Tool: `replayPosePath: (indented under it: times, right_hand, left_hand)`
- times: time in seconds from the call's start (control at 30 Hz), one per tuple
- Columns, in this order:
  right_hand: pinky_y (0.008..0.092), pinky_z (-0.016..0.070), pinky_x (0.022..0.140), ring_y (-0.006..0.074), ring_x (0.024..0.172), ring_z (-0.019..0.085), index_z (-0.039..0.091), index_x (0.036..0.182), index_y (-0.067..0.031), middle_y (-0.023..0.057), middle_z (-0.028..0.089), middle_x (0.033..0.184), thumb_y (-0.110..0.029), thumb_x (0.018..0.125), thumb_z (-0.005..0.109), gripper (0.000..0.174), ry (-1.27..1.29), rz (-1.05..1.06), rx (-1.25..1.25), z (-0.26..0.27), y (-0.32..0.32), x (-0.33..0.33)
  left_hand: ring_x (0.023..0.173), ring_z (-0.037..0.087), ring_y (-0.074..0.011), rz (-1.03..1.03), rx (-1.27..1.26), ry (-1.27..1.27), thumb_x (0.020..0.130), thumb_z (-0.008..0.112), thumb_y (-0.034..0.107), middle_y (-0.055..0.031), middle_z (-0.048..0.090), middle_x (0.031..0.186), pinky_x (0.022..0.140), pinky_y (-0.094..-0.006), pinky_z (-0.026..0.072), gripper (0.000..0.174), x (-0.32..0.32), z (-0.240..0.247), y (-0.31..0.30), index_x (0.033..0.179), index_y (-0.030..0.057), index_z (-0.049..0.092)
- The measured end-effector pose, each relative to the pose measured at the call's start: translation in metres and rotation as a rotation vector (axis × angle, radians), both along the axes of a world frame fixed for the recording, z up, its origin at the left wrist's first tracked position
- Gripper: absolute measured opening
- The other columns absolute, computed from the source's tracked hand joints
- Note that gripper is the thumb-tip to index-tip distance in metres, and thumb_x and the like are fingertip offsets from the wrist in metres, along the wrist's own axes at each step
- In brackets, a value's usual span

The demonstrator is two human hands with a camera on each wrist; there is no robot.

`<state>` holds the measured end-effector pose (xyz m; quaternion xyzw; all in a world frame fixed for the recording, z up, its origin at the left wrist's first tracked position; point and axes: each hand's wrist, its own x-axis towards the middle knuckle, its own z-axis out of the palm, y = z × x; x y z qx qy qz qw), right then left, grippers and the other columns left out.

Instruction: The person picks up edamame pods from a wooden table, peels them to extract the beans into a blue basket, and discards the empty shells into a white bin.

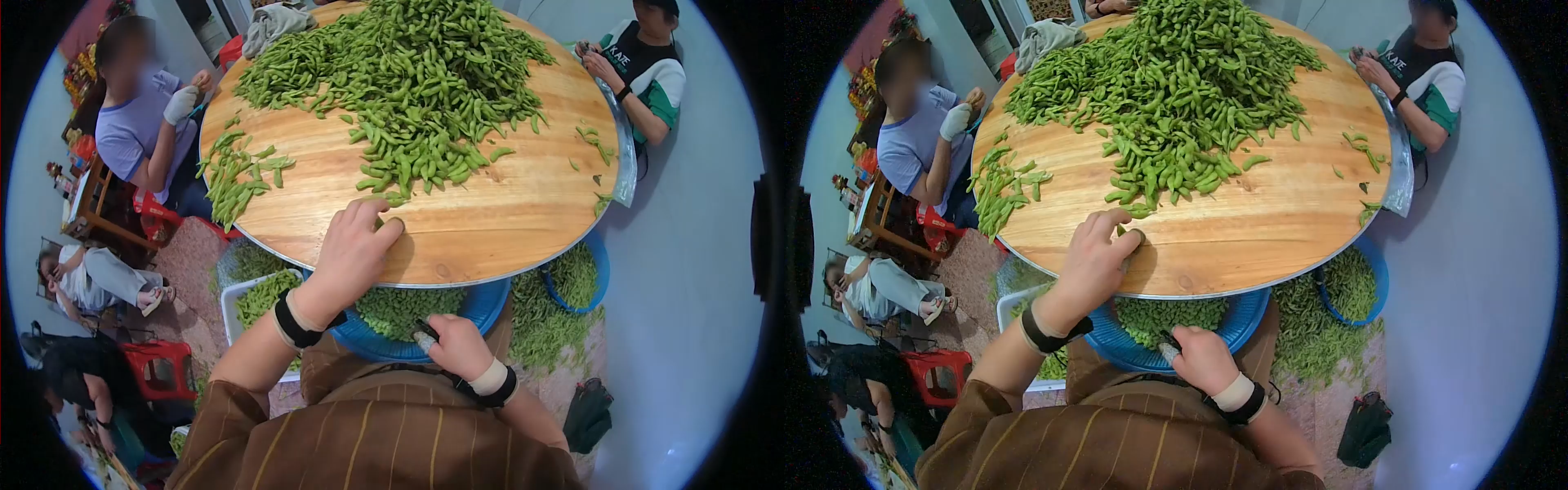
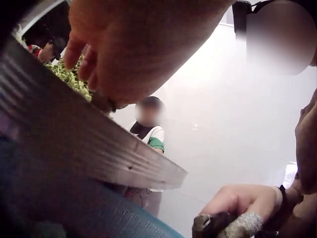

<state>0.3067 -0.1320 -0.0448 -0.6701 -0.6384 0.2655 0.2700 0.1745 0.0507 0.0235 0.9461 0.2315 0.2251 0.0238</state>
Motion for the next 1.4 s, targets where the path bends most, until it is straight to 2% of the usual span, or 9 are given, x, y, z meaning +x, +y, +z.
replayPosePath:
  times: [0.17,0.27,0.37,0.5,0.7,0.87,0.93,1.07,1.4]
  right_hand:
    - [0.0426,0.0473,0.063,0.0365,0.071,0.059,0.054,0.083,-0.0002,0.0198,0.059,0.074,-0.017,0.080,0.061,0.018,0.180,-0.063,-0.010,0.022,0.006,0.002]
    - [0.0376,0.0474,0.061,0.0263,0.068,0.060,0.056,0.091,0.0004,0.0169,0.060,0.075,-0.016,0.083,0.061,0.019,0.475,-0.143,-0.011,0.027,0.009,0.002]
    - [0.0304,0.0476,0.061,0.0111,0.067,0.055,0.058,0.100,0.0014,0.0085,0.061,0.077,-0.010,0.085,0.060,0.020,0.700,-0.240,0.029,0.045,0.015,0.000]
    - [0.0258,0.0479,0.070,0.0087,0.079,0.057,0.058,0.104,0.0010,0.0027,0.064,0.085,-0.006,0.084,0.060,0.021,0.881,-0.242,-0.176,0.046,0.018,0.001]
    - [0.0268,0.0478,0.071,0.0068,0.081,0.055,0.059,0.100,0.0015,0.0045,0.065,0.087,-0.004,0.083,0.060,0.018,0.849,-0.130,0.064,0.046,0.022,-0.009]
    - [0.0306,0.0484,0.072,0.0213,0.080,0.063,0.059,0.096,0.0007,0.0167,0.064,0.089,-0.009,0.081,0.062,0.018,0.465,-0.098,0.190,0.041,0.023,-0.002]
    - [0.0320,0.0486,0.072,0.0253,0.081,0.063,0.059,0.097,0.0010,0.0182,0.063,0.088,-0.010,0.081,0.062,0.019,0.473,-0.093,0.181,0.034,0.021,0.001]
    - [0.0341,0.0490,0.070,0.0278,0.078,0.064,0.056,0.098,0.0016,0.0185,0.062,0.085,-0.009,0.082,0.059,0.020,0.595,-0.139,0.140,0.034,0.022,-0.005]
    - [0.0305,0.0488,0.068,0.0193,0.074,0.063,0.054,0.098,0.0012,0.0140,0.065,0.081,-0.005,0.083,0.054,0.017,0.690,-0.085,-0.123,0.051,0.017,-0.006]
  left_hand:
    - [0.097,0.055,-0.0288,-0.046,-0.150,-0.155,0.070,0.059,-0.002,-0.0144,0.056,0.103,0.078,-0.0363,0.0455,0.028,-0.016,-0.003,-0.015,0.097,0.0041,0.057]
    - [0.068,0.053,-0.0100,-0.007,-1.115,-0.517,0.093,0.046,0.005,-0.0036,0.054,0.087,0.060,-0.0238,0.0454,0.022,-0.023,-0.002,-0.042,0.115,0.0027,0.050]
    - [0.061,0.049,-0.0082,-0.094,-1.760,-0.573,0.094,0.045,0.007,-0.0031,0.052,0.086,0.052,-0.0222,0.0408,0.026,-0.024,0.001,-0.058,0.120,0.0044,0.046]
    - [0.059,0.044,-0.0070,0.040,-1.713,-0.595,0.095,0.043,0.009,-0.0023,0.051,0.085,0.049,-0.0203,0.0365,0.027,-0.018,-0.011,-0.072,0.122,0.0068,0.044]
    - [0.059,0.044,-0.0079,0.021,-1.677,-0.637,0.097,0.042,0.013,-0.0027,0.051,0.083,0.050,-0.0200,0.0349,0.021,-0.021,-0.026,-0.072,0.115,0.0044,0.046]
    - [0.059,0.044,-0.0080,0.184,-1.776,-0.478,0.097,0.045,0.019,-0.0020,0.051,0.075,0.049,-0.0197,0.0333,0.021,-0.035,-0.011,-0.072,0.111,0.0044,0.050]
    - [0.058,0.043,-0.0076,0.031,-2.129,-0.245,0.096,0.047,0.022,-0.0002,0.051,0.071,0.048,-0.0188,0.0313,0.023,-0.047,-0.012,-0.063,0.111,0.0051,0.052]
    - [0.058,0.042,-0.0067,0.035,-2.141,-0.510,0.097,0.047,0.022,0.0008,0.051,0.073,0.049,-0.0183,0.0301,0.023,-0.047,-0.018,-0.073,0.112,0.0057,0.051]
    - [0.078,0.053,-0.0144,-0.057,-1.205,-0.418,0.093,0.047,0.006,-0.0068,0.055,0.091,0.067,-0.0274,0.0434,0.025,-0.038,-0.037,-0.081,0.117,0.0003,0.045]
